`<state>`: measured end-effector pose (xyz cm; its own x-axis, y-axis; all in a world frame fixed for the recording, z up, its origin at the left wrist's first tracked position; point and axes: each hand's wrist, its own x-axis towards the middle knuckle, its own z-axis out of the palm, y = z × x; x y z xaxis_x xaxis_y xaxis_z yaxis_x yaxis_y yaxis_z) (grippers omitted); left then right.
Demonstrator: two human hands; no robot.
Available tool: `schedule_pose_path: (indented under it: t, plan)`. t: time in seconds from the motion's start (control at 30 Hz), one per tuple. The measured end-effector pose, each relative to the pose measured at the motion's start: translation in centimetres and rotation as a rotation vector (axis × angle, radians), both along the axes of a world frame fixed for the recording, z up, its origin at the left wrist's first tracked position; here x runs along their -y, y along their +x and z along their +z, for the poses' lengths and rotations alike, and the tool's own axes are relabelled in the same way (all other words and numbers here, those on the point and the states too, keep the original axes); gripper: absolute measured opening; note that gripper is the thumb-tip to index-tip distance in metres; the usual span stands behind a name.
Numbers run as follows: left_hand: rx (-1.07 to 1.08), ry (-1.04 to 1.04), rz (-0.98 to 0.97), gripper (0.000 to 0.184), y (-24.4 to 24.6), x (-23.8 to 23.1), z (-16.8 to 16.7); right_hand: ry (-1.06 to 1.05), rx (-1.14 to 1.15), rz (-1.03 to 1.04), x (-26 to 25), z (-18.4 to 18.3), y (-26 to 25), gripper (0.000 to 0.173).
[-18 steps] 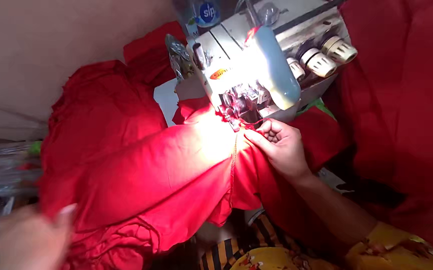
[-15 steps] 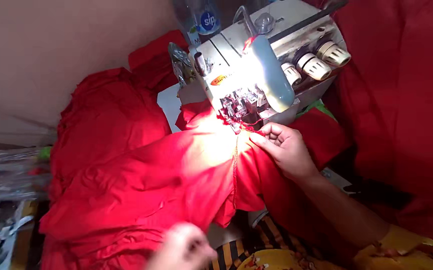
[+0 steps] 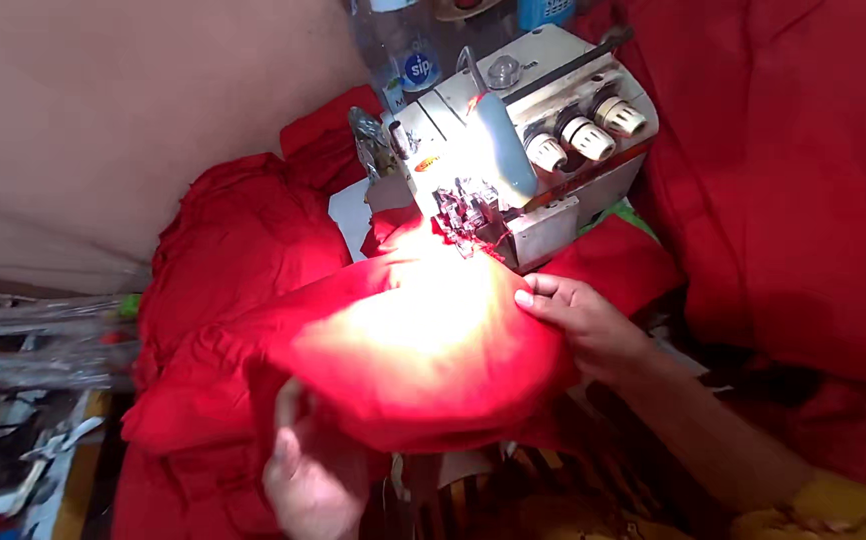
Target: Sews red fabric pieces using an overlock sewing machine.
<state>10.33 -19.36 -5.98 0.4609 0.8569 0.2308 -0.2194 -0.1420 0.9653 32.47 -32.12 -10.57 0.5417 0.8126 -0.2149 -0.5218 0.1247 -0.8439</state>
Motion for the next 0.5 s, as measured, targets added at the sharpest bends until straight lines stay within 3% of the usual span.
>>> schedule_pose_path:
  t: [0.07,0.13,0.2,0.3,0.4,0.5]
  plan:
    - [-0.088,-0.165,-0.051,0.047,0.7,0.8,-0.5,0.032,-0.018,0.002,0.3,-0.7,-2.0,0.012]
    - [-0.133,-0.211,0.006,0.025,0.8,2.1,-1.6,-0.014,-0.003,-0.051,0.7,-1.9,-4.2,0.020]
    - [-0.173,-0.180,0.190,0.015,1.1,2.6,-1.7,-0.053,0.034,-0.149,1.1,-3.4,-6.0,0.018]
    - [-0.200,-0.115,0.389,0.021,1.2,2.7,-1.7,-0.021,0.120,-0.273,1.1,-5.2,-7.2,0.015]
    - [-0.155,-0.037,0.416,0.024,0.8,1.8,-2.0,0.007,0.223,-0.308,0.9,-5.9,-7.3,0.016]
    - [-0.128,0.189,0.432,0.022,0.4,-0.6,-3.3,0.050,0.384,-0.329,1.1,-6.2,-7.2,0.015]
